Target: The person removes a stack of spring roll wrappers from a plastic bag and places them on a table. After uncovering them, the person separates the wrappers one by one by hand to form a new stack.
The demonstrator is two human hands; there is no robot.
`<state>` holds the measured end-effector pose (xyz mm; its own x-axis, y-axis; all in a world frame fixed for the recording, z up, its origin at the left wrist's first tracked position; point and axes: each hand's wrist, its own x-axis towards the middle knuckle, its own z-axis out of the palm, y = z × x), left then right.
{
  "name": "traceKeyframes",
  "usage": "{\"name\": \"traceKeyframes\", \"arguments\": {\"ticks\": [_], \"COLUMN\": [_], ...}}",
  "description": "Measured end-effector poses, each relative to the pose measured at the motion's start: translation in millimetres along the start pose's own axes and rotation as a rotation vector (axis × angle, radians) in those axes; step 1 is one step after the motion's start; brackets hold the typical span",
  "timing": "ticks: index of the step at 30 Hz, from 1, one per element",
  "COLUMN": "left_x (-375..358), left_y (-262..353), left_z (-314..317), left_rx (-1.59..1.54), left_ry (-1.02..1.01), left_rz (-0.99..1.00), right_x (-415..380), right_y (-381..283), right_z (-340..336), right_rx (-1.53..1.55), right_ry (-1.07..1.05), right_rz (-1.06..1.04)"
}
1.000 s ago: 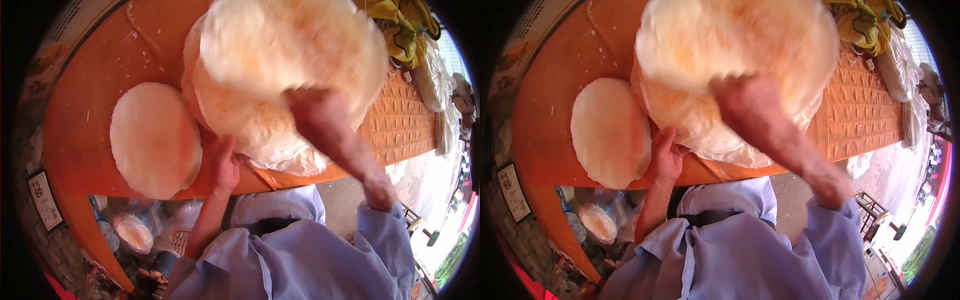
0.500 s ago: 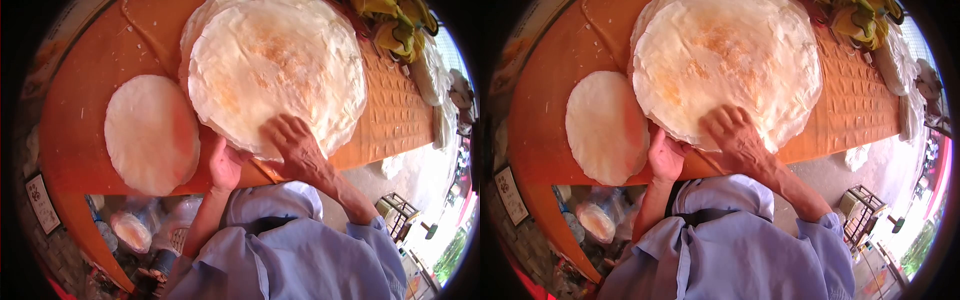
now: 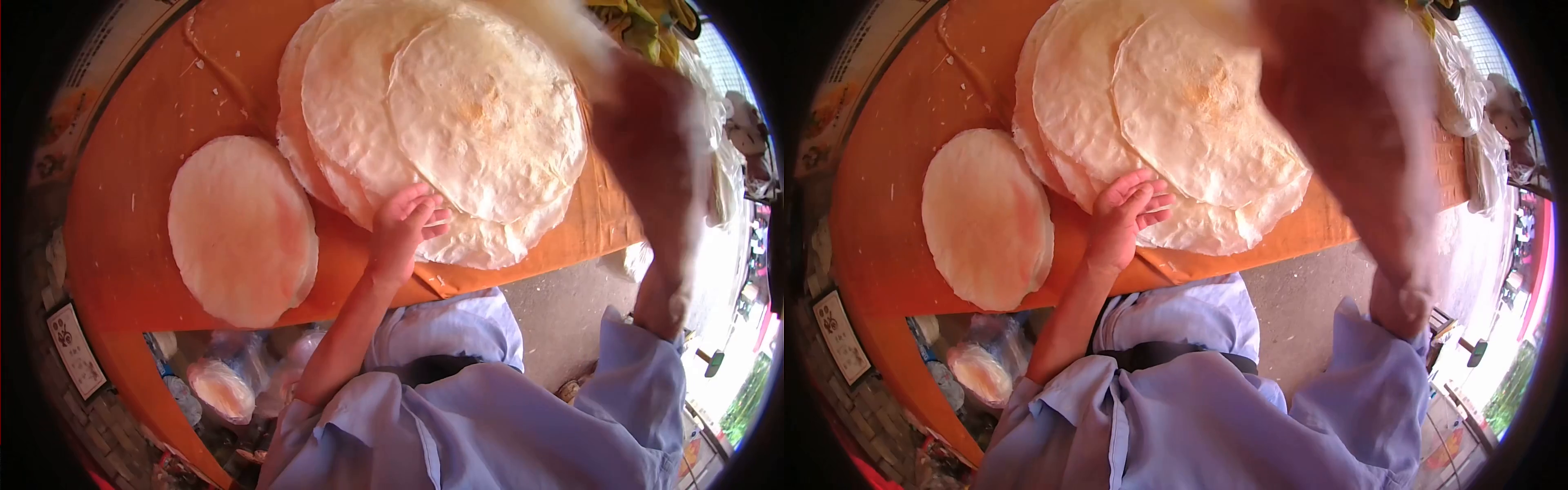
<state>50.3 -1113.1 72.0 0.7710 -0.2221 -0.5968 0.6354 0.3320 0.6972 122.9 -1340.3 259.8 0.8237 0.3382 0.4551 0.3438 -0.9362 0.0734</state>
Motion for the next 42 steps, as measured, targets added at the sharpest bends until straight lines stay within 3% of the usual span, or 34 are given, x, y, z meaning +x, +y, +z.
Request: {"name": "traceKeyframes", "arguments": {"ticks": [2, 5, 10, 13, 15, 19, 24, 25, 28, 30, 31, 32, 35, 38, 40, 42], "left_x": [6, 13, 16, 20, 23, 23, 20, 21, 12, 3, 0, -1, -5, 3, 2, 2], "left_y": [-5, -9, -17, -23, -25, -13, -10, -12, -9, -8, -11, -15, -21, -21, -23, -25], "left_z": [7, 9, 22, 26, 24, 35, 32, 28, 20, 19, 17, 15, 9, 18, 23, 28], "left_rx": [-0.033, -0.108, -0.126, -0.177, -0.226, -0.303, -0.136, -0.123, -0.027, 0.016, 0.067, 0.057, -0.012, -0.080, -0.022, -0.066], "left_ry": [-0.006, -0.022, -0.056, -0.176, -0.237, -0.299, -0.193, -0.172, -0.108, -0.062, -0.019, -0.018, -0.009, -0.039, -0.042, -0.069], "left_rz": [-0.060, -0.062, -0.108, -0.222, -0.184, -0.126, -0.081, -0.085, -0.095, -0.079, -0.067, -0.056, -0.061, -0.101, -0.103, -0.135], "right_x": [-19, -77, -116, -126, -126, -137, -116, -82, -36, -47, -55, -61, -87, -76, -38, -24], "right_y": [-18, -7, -15, -10, -16, -27, 20, 20, 21, 12, 2, -10, -9, 23, 33, 34], "right_z": [49, 140, 125, 121, 108, 111, 123, 90, 21, 14, 22, 29, 91, 109, 56, 21], "right_rx": [-0.038, 0.288, 0.343, 0.403, 0.470, 0.410, 0.310, 0.223, 0.145, 0.075, -0.068, 0.197, 0.294, 0.243, 0.206, 0.041], "right_ry": [-0.333, -0.593, -0.473, -0.415, -0.366, -0.310, -0.416, -0.444, -0.082, -0.037, -0.133, -0.162, -0.560, -0.552, -0.467, -0.087], "right_rz": [0.055, 0.174, 0.181, 0.098, 0.051, 0.136, 0.199, 0.332, 0.306, 0.226, 0.043, 0.159, 0.190, 0.240, 0.425, 0.159]}}
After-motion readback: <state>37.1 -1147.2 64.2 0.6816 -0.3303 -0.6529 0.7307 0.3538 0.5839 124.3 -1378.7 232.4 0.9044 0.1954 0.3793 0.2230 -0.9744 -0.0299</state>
